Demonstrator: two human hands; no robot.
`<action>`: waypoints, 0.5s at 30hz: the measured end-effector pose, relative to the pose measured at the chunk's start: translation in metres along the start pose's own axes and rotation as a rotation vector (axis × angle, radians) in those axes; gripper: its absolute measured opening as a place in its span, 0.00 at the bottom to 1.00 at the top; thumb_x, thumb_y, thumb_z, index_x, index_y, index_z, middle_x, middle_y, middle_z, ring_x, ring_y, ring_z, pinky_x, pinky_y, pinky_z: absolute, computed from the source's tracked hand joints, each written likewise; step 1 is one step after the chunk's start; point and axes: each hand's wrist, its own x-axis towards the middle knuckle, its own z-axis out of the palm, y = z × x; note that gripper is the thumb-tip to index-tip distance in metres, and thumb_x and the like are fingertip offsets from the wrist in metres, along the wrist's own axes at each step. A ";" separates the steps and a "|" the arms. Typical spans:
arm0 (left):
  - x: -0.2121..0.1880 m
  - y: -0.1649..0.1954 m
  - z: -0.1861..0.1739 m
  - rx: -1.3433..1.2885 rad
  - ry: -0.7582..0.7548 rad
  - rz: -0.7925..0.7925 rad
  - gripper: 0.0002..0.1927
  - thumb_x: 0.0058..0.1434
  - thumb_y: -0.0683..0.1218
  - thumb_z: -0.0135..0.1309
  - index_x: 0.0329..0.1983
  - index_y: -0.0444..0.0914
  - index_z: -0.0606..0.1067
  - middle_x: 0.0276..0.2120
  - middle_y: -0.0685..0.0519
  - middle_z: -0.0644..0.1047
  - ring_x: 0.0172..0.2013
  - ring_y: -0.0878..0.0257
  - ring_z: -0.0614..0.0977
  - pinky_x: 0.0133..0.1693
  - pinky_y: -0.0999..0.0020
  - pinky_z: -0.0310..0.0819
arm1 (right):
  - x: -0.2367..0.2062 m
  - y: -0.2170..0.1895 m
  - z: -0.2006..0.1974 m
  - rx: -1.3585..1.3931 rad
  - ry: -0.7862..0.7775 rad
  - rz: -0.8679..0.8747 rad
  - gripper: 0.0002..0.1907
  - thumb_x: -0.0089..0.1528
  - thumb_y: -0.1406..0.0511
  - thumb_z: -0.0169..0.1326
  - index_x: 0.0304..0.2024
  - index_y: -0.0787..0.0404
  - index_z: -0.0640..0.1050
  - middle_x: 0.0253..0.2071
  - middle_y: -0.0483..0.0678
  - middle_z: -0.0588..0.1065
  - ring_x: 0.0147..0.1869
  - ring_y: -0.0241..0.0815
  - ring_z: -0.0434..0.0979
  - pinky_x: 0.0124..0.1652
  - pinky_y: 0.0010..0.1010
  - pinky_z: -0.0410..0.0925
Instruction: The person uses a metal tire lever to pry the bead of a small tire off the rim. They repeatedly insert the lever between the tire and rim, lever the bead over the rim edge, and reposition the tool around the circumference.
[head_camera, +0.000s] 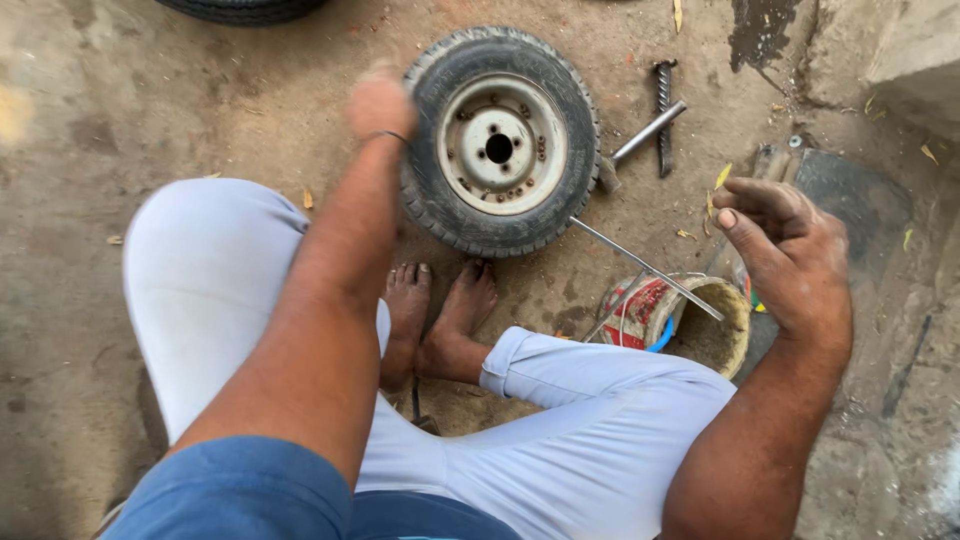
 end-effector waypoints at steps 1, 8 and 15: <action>0.007 -0.013 -0.001 0.108 -0.157 -0.021 0.17 0.71 0.49 0.40 0.48 0.43 0.80 0.45 0.43 0.80 0.46 0.44 0.82 0.45 0.47 0.77 | 0.000 0.003 -0.001 0.040 -0.001 0.022 0.16 0.66 0.72 0.60 0.57 0.66 0.78 0.49 0.49 0.81 0.52 0.33 0.80 0.53 0.25 0.74; -0.001 -0.055 0.022 0.411 -0.442 -0.109 0.16 0.69 0.46 0.44 0.51 0.40 0.82 0.53 0.44 0.80 0.53 0.47 0.82 0.48 0.50 0.78 | 0.016 0.057 -0.018 0.011 -0.022 0.154 0.18 0.65 0.69 0.61 0.57 0.67 0.78 0.47 0.48 0.81 0.50 0.34 0.81 0.51 0.25 0.73; -0.032 -0.064 0.025 0.258 -0.294 -0.219 0.11 0.63 0.42 0.53 0.45 0.36 0.83 0.46 0.39 0.81 0.48 0.43 0.82 0.46 0.51 0.79 | 0.057 0.172 0.021 -0.351 -0.095 0.371 0.24 0.62 0.57 0.65 0.55 0.63 0.79 0.49 0.53 0.81 0.50 0.44 0.82 0.50 0.33 0.73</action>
